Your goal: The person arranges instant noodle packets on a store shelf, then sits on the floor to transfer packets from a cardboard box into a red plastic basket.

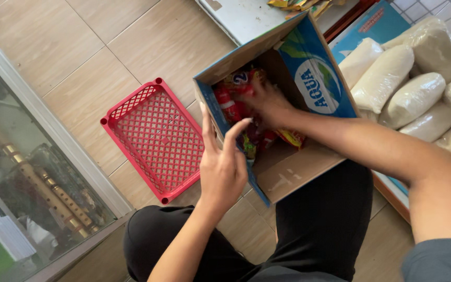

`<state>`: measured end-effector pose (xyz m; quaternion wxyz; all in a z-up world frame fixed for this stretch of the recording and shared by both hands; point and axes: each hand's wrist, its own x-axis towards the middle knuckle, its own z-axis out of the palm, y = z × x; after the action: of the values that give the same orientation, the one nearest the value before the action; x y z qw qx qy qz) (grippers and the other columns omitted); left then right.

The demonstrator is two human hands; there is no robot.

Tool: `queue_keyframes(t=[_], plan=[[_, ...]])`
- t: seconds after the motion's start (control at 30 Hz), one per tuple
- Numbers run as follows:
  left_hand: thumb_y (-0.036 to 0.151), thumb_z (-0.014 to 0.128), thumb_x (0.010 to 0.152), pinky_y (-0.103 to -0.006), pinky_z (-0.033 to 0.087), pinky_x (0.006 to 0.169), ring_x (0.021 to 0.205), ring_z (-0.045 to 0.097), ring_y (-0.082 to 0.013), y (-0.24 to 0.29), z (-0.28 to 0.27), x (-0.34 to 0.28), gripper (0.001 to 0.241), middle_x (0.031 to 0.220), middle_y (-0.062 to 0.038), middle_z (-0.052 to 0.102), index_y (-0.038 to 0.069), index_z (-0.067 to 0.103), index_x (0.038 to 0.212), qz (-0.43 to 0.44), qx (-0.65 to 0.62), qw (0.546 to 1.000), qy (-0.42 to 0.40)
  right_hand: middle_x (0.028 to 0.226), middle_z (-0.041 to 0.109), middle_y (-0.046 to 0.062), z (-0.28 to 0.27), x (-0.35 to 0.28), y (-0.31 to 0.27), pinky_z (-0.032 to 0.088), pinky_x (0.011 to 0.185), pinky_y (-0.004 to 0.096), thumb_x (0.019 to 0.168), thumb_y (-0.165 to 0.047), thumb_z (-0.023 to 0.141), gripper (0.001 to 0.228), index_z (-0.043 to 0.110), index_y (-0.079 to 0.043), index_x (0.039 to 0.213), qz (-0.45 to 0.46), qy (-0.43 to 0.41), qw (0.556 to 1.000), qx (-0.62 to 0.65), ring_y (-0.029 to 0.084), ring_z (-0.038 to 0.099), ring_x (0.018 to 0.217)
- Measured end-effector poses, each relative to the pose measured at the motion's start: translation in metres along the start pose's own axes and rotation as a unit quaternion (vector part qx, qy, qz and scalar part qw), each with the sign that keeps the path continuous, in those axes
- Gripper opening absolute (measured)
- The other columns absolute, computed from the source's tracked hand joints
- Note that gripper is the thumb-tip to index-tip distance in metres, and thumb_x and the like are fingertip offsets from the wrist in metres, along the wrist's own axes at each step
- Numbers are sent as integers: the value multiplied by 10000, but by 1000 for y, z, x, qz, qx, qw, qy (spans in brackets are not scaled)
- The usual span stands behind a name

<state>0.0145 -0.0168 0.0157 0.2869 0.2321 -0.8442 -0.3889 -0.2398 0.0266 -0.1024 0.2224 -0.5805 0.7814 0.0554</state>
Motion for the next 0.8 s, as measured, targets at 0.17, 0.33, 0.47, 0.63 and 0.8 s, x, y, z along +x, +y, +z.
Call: queue_keyframes(t=[0.17,0.33,0.47,0.63,0.8], plan=[[-89,557,842,-456,582,977,1482,428,-514,-5,-3,5,635,1684,-318,133,179,584,1417,18,16,1000,15,1621,73,298,7,-4,-8,460,1028,548,661,-102,856,994,440,-334,1534,-80,-7,996,-28,576,400,1326],[-95,543,847,-458,580,953,1471,449,-496,-5,-1,7,633,1689,-324,116,193,600,1407,7,4,1000,6,1674,88,288,3,6,6,527,999,509,828,-203,757,743,492,-425,1485,-15,-63,993,-101,519,550,1247],[-93,541,849,-467,574,981,1480,435,-510,-4,2,9,629,1687,-329,114,186,602,1409,13,24,999,17,1589,160,309,11,3,6,537,923,504,770,-303,725,687,532,-386,1424,-107,15,976,-188,531,550,1217],[-73,548,855,-464,580,973,1479,429,-509,-8,3,10,598,1682,-340,108,172,605,1397,14,30,999,12,1635,227,305,10,11,11,584,859,493,987,-181,520,522,519,-418,1452,-55,-48,990,-119,459,658,1117],[-42,576,838,-450,594,928,1460,458,-513,-15,2,17,577,1678,-329,124,158,625,1377,25,41,999,20,1570,356,242,-2,25,20,566,895,490,961,-160,554,517,594,-407,1413,-69,-21,994,-80,423,685,1103]])
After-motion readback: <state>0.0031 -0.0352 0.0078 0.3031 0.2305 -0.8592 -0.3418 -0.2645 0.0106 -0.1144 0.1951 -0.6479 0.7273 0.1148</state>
